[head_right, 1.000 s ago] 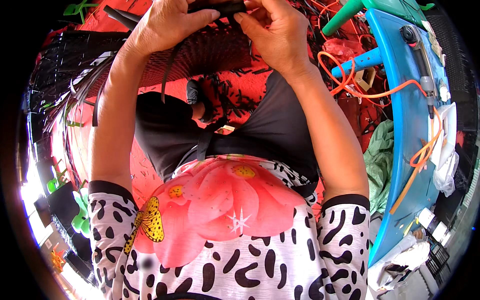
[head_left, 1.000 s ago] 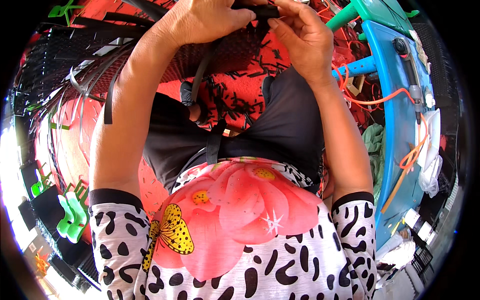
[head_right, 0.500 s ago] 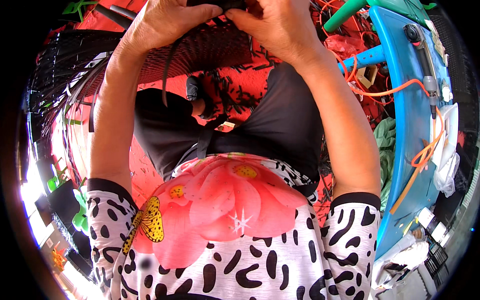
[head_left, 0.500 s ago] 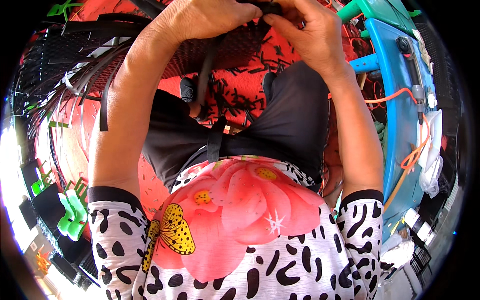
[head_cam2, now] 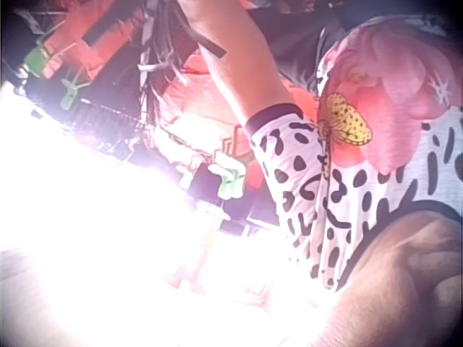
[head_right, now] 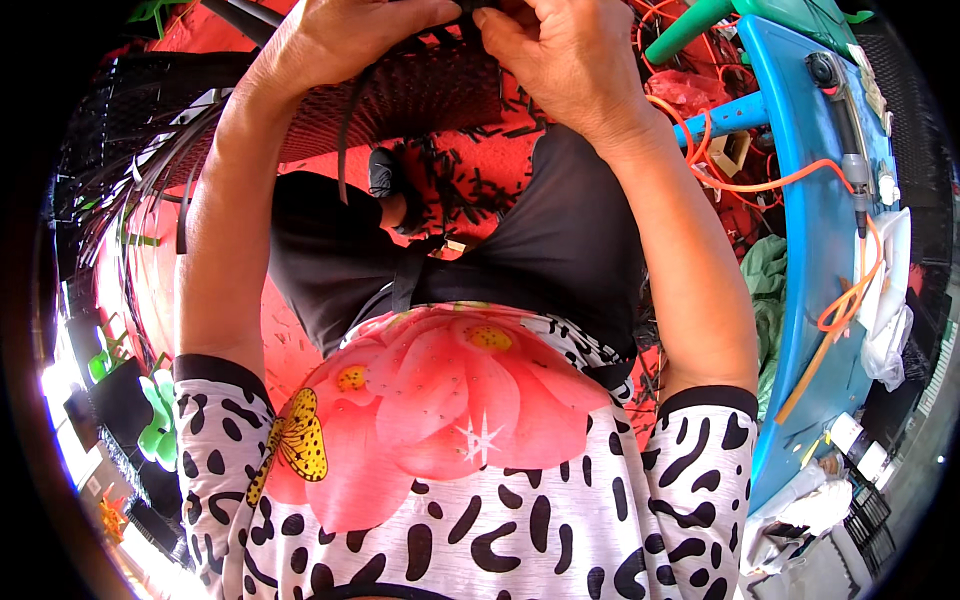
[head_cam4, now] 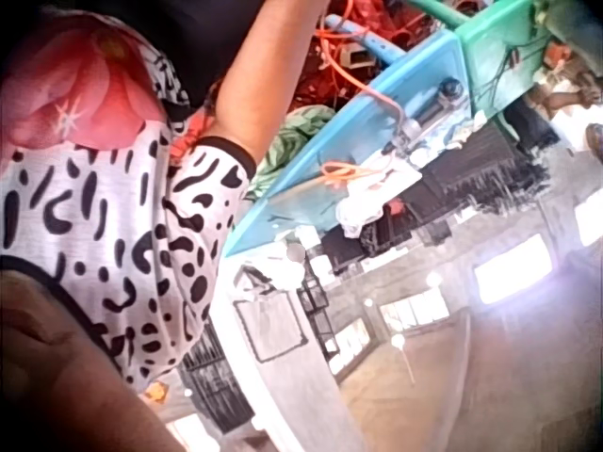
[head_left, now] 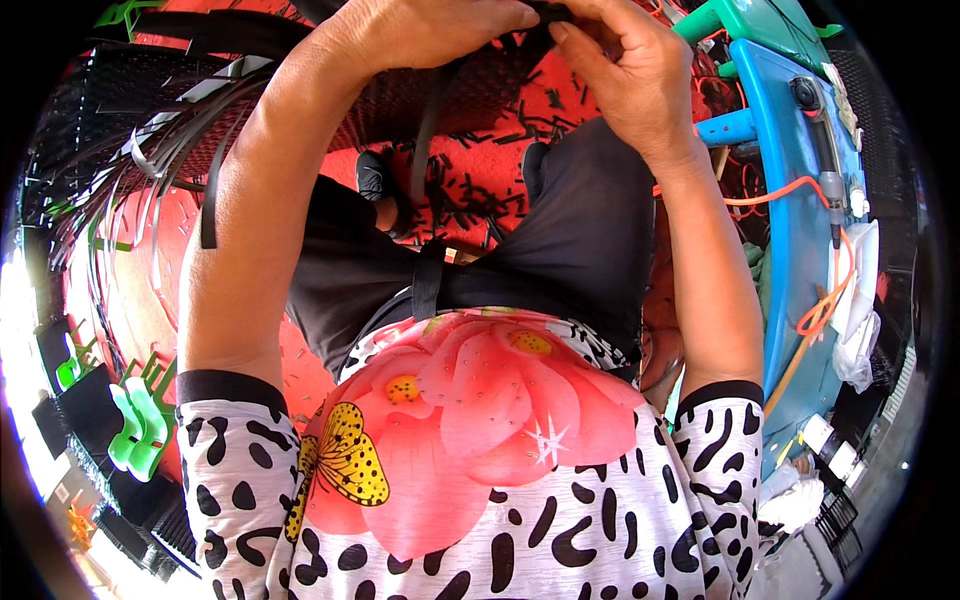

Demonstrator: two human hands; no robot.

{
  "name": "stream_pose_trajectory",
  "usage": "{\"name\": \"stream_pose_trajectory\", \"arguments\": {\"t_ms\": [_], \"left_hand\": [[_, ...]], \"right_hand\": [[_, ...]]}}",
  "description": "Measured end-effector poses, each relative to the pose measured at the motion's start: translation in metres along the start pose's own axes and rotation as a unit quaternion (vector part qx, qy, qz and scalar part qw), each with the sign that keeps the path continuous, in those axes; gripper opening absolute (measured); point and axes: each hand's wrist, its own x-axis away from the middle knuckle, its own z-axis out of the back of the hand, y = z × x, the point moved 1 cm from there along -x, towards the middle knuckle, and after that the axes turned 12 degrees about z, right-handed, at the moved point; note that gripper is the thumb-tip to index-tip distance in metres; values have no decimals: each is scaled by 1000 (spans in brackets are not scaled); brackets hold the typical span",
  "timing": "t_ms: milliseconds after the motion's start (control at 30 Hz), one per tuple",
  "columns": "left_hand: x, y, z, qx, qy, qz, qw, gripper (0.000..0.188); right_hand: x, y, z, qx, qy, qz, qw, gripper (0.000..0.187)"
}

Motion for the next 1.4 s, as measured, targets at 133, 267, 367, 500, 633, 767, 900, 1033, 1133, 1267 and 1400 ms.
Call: {"name": "stream_pose_trajectory", "arguments": {"t_ms": [133,267,367,500,633,767,900,1033,1133,1267,1400], "left_hand": [[1,-1,0,-16,21,-57,998,14],[1,-2,-1,-12,12,-50,999,17],[0,-5,-3,-24,38,-79,996,16],[1,-1,-2,-53,36,-67,996,13],[-1,-2,-3,-58,44,-75,995,12],[-1,-2,-5,-83,49,-81,992,13],[2,-5,-8,-115,73,-105,985,16],[2,-2,-8,-143,64,-79,984,17],[2,1,-9,-127,66,-88,986,18],[2,-4,-10,-148,64,-101,982,18],[6,3,-15,-122,46,-16,991,18]], "right_hand": [[-6,-5,2,14,-17,-37,999,21],[-16,-17,1,70,-62,-46,995,17],[-26,-26,1,140,-90,-23,986,17],[-31,-32,0,157,-100,-25,982,18],[-29,-27,-4,168,-107,-27,980,17],[-21,-19,-8,172,-80,-13,982,18],[-5,-7,-8,130,-20,34,991,21],[26,12,-8,-155,19,-111,981,26],[31,19,-5,-364,40,-208,907,30],[35,27,-11,-561,80,-278,776,24],[39,29,-19,-643,85,-321,691,24]]}}
